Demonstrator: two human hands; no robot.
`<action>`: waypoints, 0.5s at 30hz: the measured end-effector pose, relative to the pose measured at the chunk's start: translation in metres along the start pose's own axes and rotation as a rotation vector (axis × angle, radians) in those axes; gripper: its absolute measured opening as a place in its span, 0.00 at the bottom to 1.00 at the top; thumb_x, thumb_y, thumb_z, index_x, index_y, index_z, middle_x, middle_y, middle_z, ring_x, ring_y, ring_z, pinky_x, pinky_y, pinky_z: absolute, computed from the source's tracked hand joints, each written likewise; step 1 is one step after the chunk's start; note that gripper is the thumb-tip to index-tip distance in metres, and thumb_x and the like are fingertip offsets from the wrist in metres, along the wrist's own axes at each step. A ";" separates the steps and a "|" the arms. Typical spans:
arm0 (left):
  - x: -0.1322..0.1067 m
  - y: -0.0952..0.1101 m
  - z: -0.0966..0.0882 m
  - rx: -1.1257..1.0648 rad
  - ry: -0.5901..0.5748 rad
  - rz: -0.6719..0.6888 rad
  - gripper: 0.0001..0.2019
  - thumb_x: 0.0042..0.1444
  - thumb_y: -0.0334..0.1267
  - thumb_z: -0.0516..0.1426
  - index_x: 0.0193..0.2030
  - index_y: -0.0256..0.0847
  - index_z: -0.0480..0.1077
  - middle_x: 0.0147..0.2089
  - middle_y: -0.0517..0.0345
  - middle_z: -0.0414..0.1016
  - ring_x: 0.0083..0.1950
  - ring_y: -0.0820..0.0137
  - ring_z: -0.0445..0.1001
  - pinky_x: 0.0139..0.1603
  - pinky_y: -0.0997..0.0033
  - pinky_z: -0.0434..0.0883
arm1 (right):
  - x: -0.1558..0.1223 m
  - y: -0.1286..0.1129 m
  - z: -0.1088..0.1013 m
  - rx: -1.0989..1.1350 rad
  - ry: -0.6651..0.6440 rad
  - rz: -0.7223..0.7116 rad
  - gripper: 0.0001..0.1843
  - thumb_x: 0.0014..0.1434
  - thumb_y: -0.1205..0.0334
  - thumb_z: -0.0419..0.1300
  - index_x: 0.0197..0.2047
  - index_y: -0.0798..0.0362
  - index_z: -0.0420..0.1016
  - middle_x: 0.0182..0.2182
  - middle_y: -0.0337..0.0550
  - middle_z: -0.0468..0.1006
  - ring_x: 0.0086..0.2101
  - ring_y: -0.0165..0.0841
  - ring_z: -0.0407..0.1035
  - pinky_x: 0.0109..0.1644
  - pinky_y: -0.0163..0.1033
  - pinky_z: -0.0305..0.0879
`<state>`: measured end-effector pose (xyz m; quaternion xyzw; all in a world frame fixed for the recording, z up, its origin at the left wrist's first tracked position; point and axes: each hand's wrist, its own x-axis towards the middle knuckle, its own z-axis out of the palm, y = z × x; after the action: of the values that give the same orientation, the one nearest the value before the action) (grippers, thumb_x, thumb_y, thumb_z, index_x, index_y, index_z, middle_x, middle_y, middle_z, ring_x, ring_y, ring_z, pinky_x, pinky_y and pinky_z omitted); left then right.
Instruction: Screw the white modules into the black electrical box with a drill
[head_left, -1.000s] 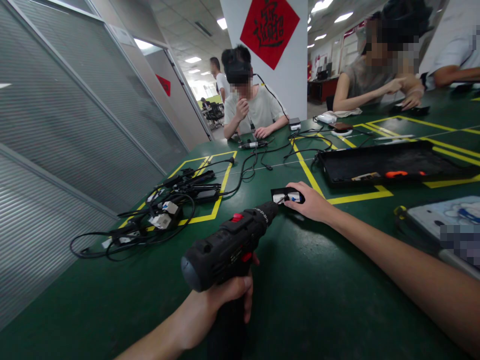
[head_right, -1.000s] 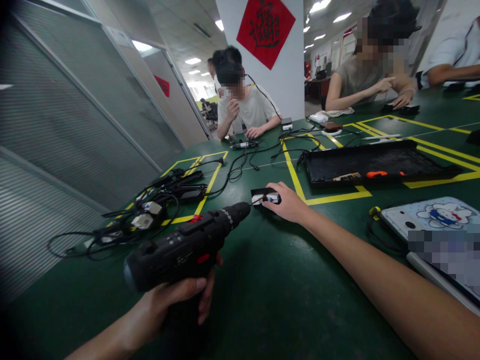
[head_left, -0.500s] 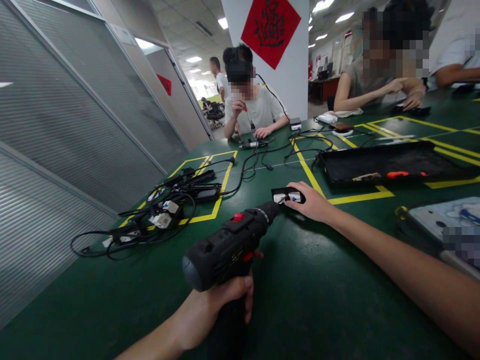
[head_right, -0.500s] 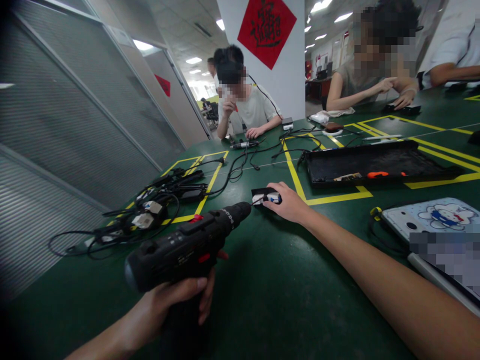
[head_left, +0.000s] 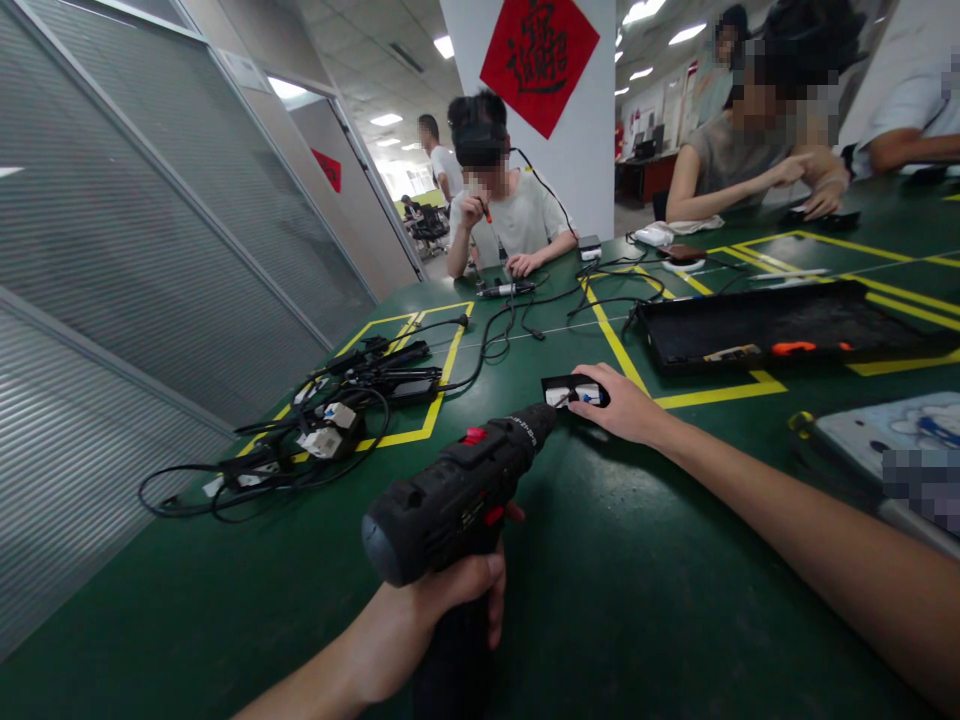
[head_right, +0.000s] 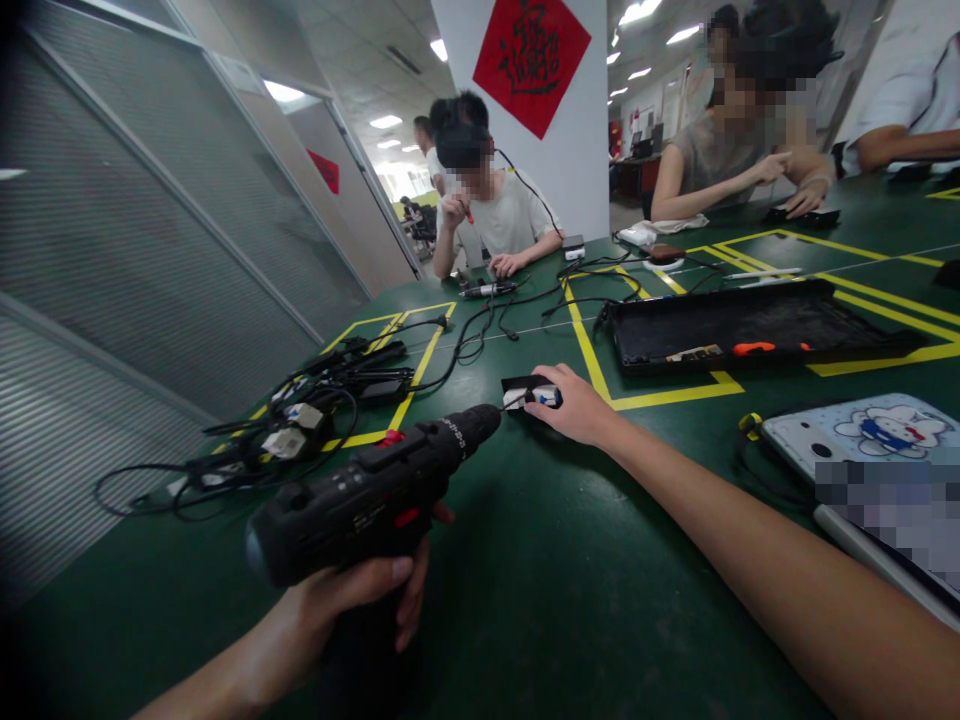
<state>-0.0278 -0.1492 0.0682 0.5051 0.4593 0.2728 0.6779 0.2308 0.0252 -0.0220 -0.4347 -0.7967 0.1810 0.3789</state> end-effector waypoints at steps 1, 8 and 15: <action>0.000 0.000 0.000 0.012 0.003 0.000 0.23 0.57 0.39 0.53 0.58 0.37 0.53 0.26 0.60 0.68 0.25 0.69 0.69 0.30 0.65 0.66 | 0.000 0.000 0.000 0.001 -0.004 0.001 0.22 0.58 0.54 0.61 0.54 0.47 0.64 0.44 0.42 0.67 0.40 0.35 0.66 0.45 0.41 0.63; -0.004 -0.005 -0.001 0.049 0.013 -0.023 0.18 0.56 0.42 0.54 0.50 0.37 0.57 0.25 0.60 0.68 0.25 0.69 0.70 0.29 0.65 0.66 | 0.001 -0.003 -0.003 0.011 -0.009 0.000 0.20 0.58 0.57 0.62 0.52 0.49 0.66 0.43 0.42 0.67 0.40 0.35 0.66 0.45 0.39 0.62; -0.004 -0.004 0.000 0.088 0.012 -0.022 0.17 0.57 0.43 0.54 0.49 0.37 0.58 0.25 0.60 0.69 0.25 0.69 0.70 0.30 0.66 0.67 | 0.000 -0.008 -0.002 0.019 -0.017 0.008 0.19 0.58 0.59 0.62 0.52 0.49 0.66 0.42 0.42 0.67 0.40 0.34 0.66 0.46 0.39 0.62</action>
<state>-0.0295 -0.1540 0.0655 0.5278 0.4805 0.2480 0.6550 0.2276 0.0201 -0.0160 -0.4326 -0.7964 0.1937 0.3756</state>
